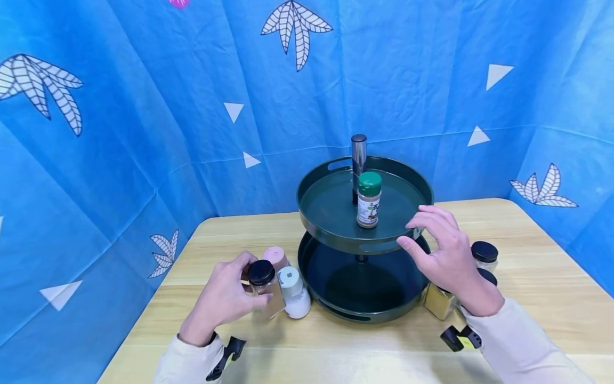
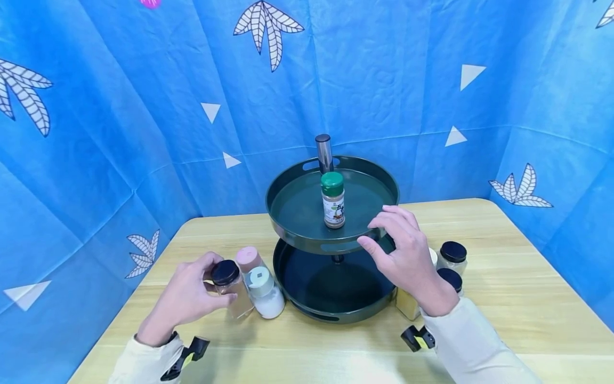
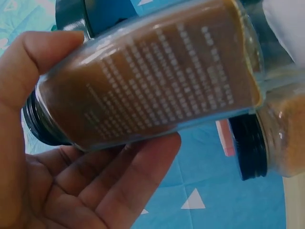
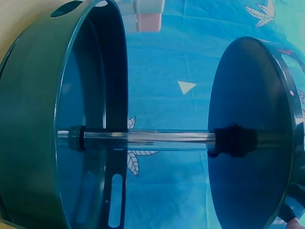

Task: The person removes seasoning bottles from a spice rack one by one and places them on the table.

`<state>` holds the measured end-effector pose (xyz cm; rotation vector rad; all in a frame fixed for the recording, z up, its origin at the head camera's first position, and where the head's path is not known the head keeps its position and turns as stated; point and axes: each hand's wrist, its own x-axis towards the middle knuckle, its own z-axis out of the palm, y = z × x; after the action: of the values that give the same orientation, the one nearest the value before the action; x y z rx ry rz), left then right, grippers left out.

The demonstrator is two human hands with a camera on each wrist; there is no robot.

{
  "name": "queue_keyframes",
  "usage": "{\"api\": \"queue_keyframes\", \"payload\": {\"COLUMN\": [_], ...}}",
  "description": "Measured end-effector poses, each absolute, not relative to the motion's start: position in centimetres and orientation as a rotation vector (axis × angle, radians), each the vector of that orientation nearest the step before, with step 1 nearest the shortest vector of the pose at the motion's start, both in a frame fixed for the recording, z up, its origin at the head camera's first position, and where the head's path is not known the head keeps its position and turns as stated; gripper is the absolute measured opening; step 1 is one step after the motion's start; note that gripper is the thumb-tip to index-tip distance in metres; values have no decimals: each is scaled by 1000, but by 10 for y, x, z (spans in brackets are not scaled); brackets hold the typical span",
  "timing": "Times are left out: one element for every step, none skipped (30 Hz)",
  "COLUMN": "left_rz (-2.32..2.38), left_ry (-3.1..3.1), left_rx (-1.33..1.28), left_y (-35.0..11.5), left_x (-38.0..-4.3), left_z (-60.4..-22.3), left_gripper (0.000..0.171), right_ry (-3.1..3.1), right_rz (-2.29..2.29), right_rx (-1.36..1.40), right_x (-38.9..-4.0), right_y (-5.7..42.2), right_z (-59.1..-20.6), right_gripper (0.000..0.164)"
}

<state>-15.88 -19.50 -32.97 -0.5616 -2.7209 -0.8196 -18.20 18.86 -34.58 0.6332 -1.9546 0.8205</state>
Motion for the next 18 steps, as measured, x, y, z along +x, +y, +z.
{"api": "queue_keyframes", "payload": {"left_rz": [-819,-813,-809,-800,-795,-792,-789,-789,-797,-806,-818,-829,-841,-852,-860,-863,-867,-871], "left_ry": [-2714,-2708,-2702,-2696,-2691,-2685,-2682,-2680,-2679,-2681,-2683,-2685,-2687,-2688,-2687,-2685,-2682,-2679], "left_rx": [-579,-599,-614,-635,-656,-679,-694,-713,-724,-730,-733,-736,-733,-731,-728,-728,-730,-734], "left_y": [-196,-197,-198,-198,-199,-200,-200,-201,-201,-201,-201,-202,-202,-201,-201,-201,-200,-200], "left_x": [-159,-160,-160,-161,-161,-162,-162,-163,-163,-163,-163,-163,-162,-162,-162,-162,-162,-162], "left_z": [-331,-333,-334,-336,-337,-338,-340,-341,-342,-344,-345,-345,-346,-347,-348,-349,-350,-352], "left_gripper": [43,43,43,44,44,44,44,44,44,44,43,43,43,43,43,42,42,42], "right_ry": [-1958,-1960,-1961,-1961,-1960,-1959,-1957,-1956,-1954,-1954,-1954,-1956,-1957,-1957,-1958,-1958,-1957,-1955], "right_rz": [820,820,820,820,820,819,820,821,821,821,822,823,823,824,823,823,822,822], "right_rx": [633,633,633,633,633,633,633,634,635,635,636,637,637,637,637,636,636,636], "right_x": [-182,-182,-182,-182,-181,-181,-181,-181,-181,-181,-181,-181,-182,-182,-182,-182,-182,-182], "right_y": [188,188,188,188,188,188,188,188,188,188,187,187,187,187,187,187,187,188], "right_z": [-346,-346,-346,-346,-346,-346,-346,-346,-346,-346,-346,-346,-346,-346,-346,-346,-347,-347], "right_gripper": [27,27,27,27,27,27,27,26,26,26,26,26,26,26,26,26,26,26]}}
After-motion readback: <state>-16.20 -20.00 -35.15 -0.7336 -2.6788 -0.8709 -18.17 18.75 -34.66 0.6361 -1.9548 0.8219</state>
